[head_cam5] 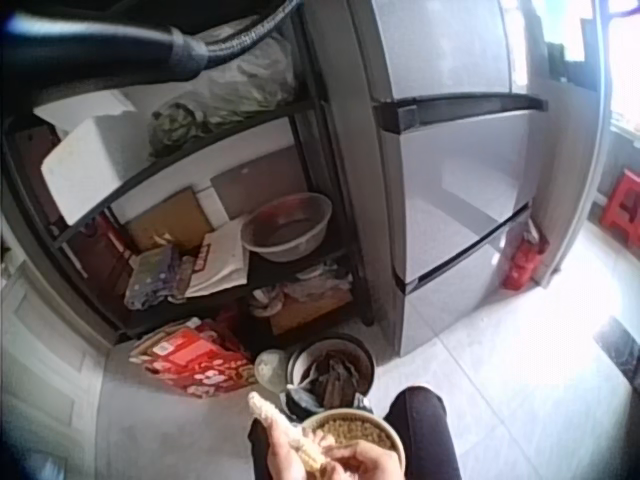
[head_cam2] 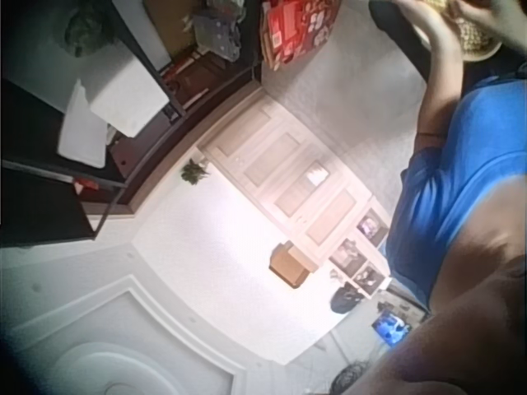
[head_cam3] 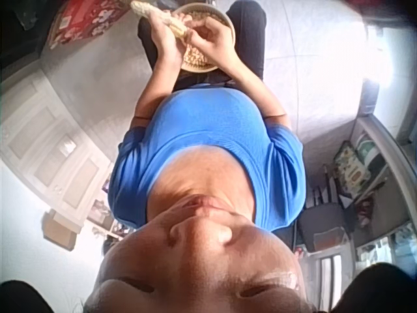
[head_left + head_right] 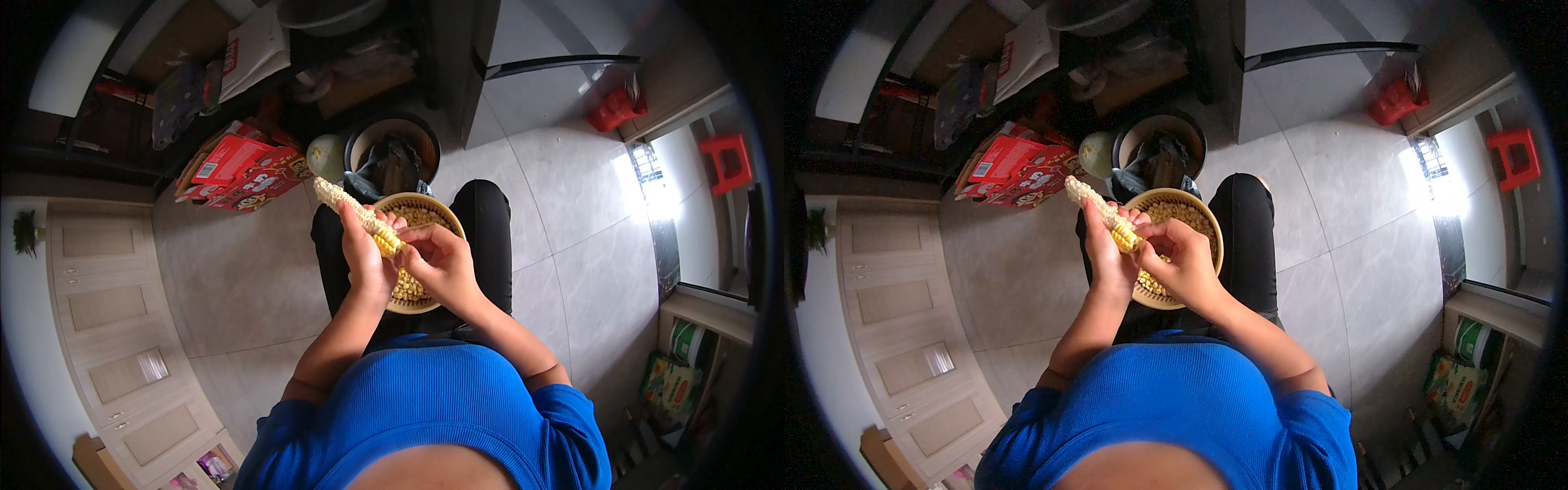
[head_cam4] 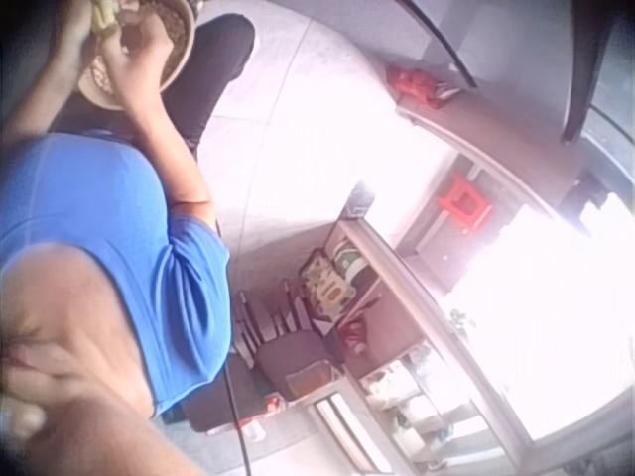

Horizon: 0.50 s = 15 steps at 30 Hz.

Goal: The person sits on the floor and removes corn kernels from a cob by hand, placing the kernels into a bowl. The person holds the cob in one hand and uses the other to strip the kernels off, rotating the cob as needed.

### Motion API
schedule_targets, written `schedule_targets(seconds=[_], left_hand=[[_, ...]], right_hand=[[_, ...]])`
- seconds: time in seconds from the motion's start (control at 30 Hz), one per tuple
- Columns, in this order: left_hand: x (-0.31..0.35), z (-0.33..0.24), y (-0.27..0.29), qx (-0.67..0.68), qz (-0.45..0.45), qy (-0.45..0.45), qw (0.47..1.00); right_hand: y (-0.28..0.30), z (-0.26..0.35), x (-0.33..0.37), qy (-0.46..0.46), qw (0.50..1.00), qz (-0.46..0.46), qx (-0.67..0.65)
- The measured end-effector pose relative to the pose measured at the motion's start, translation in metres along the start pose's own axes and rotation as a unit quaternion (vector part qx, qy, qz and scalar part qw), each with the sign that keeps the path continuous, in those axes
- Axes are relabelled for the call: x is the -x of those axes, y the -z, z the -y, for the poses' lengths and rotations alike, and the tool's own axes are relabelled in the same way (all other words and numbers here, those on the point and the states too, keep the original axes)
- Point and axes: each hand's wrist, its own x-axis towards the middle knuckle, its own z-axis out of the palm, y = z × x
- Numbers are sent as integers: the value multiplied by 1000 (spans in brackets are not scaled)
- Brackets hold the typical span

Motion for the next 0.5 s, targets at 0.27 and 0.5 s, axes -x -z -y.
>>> schedule_targets(seconds=[0.27,0.5], left_hand=[[1,-1,-3,-17,11,-7,1000],[7,-5,-10,-17,25,35,999]], right_hand=[[6,22,-3,118,959,36,254],[18,22,-6,-26,997,57,47]])
